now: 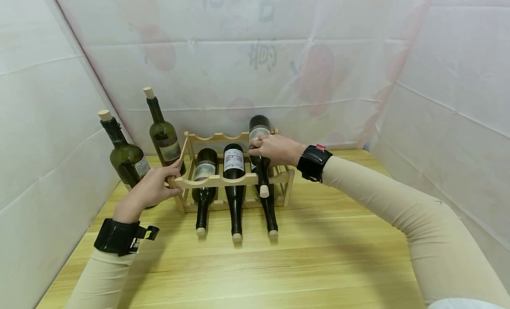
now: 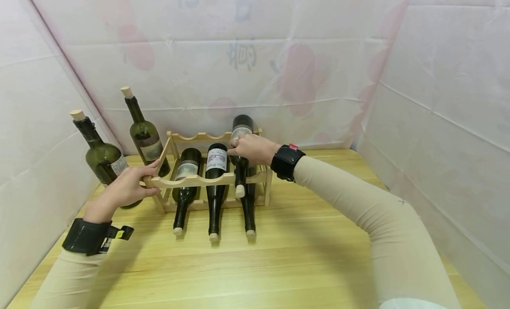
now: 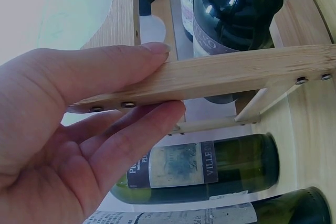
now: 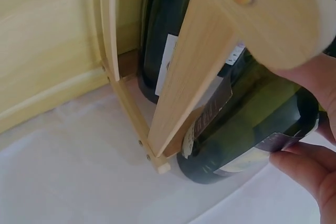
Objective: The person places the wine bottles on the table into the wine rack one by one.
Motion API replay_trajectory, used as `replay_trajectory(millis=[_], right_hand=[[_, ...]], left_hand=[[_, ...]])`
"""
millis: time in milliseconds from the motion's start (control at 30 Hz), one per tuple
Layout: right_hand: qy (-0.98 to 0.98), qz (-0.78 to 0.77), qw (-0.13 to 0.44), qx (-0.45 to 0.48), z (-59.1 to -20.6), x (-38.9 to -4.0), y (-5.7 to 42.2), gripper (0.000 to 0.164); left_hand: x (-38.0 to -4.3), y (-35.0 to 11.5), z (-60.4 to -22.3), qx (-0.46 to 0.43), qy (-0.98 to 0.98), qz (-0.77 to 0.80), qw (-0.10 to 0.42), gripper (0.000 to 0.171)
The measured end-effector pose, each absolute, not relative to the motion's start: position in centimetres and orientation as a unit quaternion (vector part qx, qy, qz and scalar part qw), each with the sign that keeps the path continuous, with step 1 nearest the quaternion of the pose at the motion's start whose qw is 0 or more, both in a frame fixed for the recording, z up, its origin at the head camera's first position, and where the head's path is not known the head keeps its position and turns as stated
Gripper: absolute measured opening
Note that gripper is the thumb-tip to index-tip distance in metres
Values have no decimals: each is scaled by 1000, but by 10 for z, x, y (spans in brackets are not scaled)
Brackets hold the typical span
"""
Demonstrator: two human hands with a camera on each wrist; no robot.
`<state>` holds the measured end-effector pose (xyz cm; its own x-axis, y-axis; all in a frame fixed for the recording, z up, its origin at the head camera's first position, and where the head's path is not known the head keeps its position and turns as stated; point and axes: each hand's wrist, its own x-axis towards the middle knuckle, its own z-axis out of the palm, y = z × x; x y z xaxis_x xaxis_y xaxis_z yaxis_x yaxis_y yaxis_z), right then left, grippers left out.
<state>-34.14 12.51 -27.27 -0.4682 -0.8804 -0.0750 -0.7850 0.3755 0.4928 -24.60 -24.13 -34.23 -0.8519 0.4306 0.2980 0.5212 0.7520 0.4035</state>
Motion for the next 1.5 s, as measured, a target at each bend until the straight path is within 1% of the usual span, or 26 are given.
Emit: replay_trajectory(millis=[200,333,467,567,700,733,800,933,1000,1133,1233,1300,1400,1500], right_hand=[[-817,-243,102,512,-276,-338,126,72],[-813,-245,112,516,-276,-336,126,67],[-811,-253,109,517,-275,-333,126,67],[-822,-236,80,513,-271,-330,127,72],[-847,-164,13,506,-261,-330,130,79],[-853,-135,-5,504,-258,-331,130,80],[-860,-83,-24,502,-252,-335,132,73],[-879,15,-11,476,-244,-344,136,54],[-894,44,8,446,-244,-347,136,48],[-927,69,20,368,-247,-348,133,48],[-944,69,25,320,-249,-348,129,42],[-950,63,39,303,-249,-348,125,40],[-955,60,48,285,-249,-345,119,43],[-960,56,40,270,-252,-342,115,46]], left_hand=[[-245,-242,-341,-253,-932,-243,91,22],[-245,-242,-340,-256,-930,-244,97,23],[-245,-242,-341,-255,-932,-241,95,23],[-245,-242,-341,-255,-932,-240,91,22],[-245,-242,-341,-254,-932,-243,87,21],[-245,-242,-341,-254,-932,-243,87,21],[-246,-243,-340,-254,-932,-244,88,21],[-246,-243,-341,-256,-932,-242,89,21],[-245,-243,-341,-256,-931,-243,90,20],[-245,-242,-342,-257,-931,-243,91,21],[-245,-241,-342,-258,-931,-243,91,21],[-245,-241,-341,-260,-930,-243,93,21],[-244,-241,-340,-259,-930,-242,97,22],[-244,-241,-341,-259,-930,-241,99,22]])
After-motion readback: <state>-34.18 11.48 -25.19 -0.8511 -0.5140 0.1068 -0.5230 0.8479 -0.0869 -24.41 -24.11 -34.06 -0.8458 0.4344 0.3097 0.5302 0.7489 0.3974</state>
